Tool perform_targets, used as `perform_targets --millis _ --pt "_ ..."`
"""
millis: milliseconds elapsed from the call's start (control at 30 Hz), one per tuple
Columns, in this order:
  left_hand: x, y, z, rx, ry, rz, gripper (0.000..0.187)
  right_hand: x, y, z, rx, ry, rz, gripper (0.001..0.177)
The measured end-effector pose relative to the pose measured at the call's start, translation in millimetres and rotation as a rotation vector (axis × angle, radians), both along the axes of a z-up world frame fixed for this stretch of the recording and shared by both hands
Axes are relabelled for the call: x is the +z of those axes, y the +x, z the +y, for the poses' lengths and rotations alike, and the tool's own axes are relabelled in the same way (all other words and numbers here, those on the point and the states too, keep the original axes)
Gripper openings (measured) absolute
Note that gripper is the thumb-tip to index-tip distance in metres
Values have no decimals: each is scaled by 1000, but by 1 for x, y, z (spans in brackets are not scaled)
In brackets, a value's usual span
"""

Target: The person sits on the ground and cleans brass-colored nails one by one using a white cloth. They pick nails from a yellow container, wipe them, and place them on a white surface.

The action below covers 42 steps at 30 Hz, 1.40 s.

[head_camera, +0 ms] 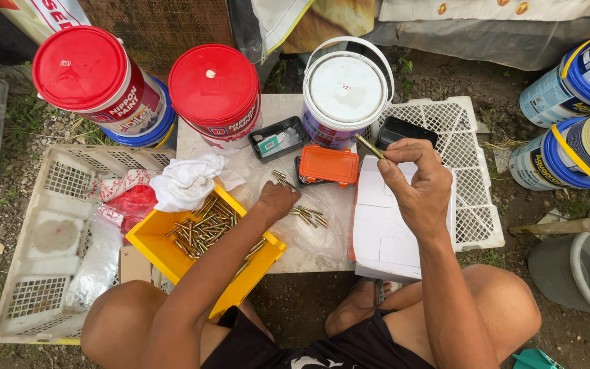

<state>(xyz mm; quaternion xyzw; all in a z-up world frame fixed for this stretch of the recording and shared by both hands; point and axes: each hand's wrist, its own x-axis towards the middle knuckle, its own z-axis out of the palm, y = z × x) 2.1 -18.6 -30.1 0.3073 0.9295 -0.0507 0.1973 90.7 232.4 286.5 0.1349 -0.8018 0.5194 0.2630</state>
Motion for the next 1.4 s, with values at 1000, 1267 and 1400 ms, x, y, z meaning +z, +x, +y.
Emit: perform_targets --millis 1000,1267,1400 --pt "107 -26 -53 136 -250 -136 25 1 1 -1 21 -81 -47 17" --pt "120 -18 -66 135 -307 -191 30 5 -1 -8 39 -81 -47 16" --pt "115 -19 -51 168 -198 -450 48 4 1 -5 36 -68 -50 16"
